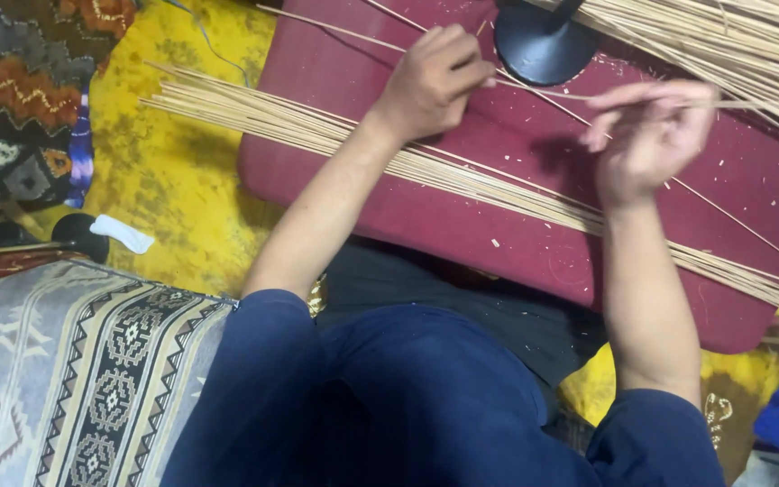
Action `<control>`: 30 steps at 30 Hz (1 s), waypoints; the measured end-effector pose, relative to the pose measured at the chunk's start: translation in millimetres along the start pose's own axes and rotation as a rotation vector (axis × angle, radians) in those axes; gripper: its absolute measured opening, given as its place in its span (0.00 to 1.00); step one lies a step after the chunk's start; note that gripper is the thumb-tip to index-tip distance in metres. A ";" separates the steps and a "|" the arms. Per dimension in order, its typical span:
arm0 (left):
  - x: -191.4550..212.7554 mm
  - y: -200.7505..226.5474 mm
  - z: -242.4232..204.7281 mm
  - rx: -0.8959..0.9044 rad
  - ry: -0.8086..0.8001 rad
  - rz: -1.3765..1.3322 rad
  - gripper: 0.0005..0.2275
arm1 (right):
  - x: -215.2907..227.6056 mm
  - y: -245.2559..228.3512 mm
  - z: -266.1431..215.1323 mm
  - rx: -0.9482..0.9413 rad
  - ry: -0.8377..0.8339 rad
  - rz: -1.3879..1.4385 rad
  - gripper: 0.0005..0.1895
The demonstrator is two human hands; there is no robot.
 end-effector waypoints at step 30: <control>126.1 43.4 -118.3 0.750 0.331 -0.272 0.08 | 88.5 -24.0 -199.4 -0.320 0.600 0.155 0.06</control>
Point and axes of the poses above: each hand's wrist, its own z-axis towards the middle knuckle, its own x-axis out of the back of the hand, y = z × x, the point moved 9 cm from there along z, towards the middle knuckle, and after that the axes turned 12 degrees about -x, right-handed, at the moved point
